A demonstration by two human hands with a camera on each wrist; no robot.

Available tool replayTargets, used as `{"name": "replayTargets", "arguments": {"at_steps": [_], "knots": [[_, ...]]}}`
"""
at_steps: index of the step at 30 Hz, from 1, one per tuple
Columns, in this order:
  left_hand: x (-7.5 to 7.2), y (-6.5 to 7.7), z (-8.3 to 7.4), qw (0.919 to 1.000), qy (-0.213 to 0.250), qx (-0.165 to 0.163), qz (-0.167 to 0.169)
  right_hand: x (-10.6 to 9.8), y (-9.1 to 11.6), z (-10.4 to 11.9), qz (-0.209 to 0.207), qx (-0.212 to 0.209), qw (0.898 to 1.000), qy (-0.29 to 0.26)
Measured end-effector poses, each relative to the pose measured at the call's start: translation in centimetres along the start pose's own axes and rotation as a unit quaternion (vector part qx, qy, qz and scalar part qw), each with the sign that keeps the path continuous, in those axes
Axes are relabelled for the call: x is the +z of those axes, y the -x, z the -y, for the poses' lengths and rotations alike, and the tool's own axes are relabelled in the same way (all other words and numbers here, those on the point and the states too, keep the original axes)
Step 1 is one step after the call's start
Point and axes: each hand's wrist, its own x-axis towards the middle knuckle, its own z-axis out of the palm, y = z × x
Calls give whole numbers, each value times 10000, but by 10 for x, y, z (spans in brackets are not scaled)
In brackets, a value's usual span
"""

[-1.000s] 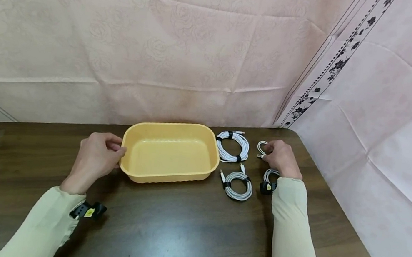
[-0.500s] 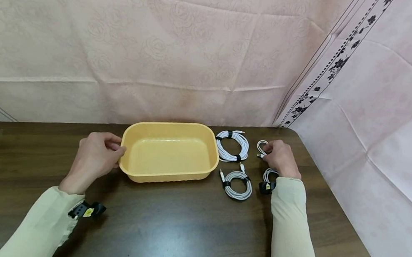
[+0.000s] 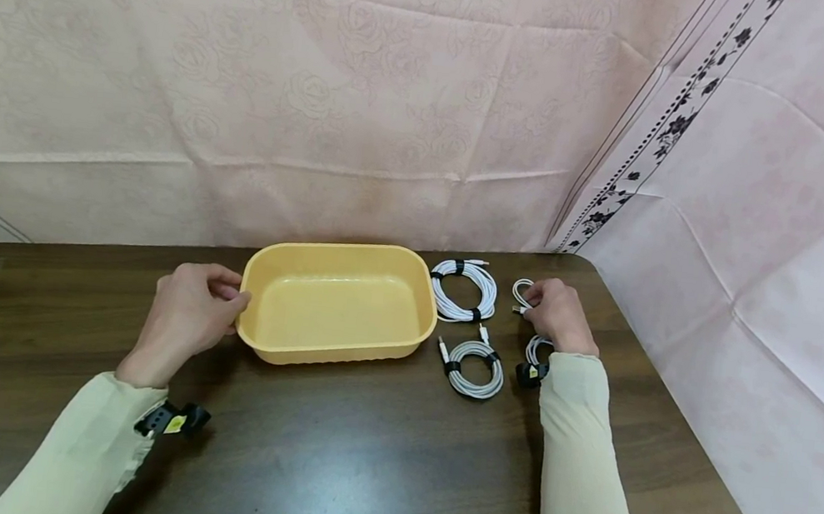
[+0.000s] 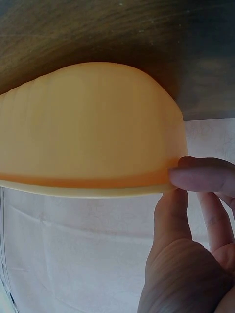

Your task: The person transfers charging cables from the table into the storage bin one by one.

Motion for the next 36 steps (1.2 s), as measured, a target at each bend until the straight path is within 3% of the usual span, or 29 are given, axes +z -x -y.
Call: {"name": "replayTargets", "arguments": {"at_steps": [21, 36], "knots": [[1, -2, 0, 9999, 67, -129, 55, 1, -3, 1, 144, 23, 9999, 12], [1, -1, 2, 9996, 145, 200, -136, 1, 0, -2, -44, -142, 9999, -4]]}}
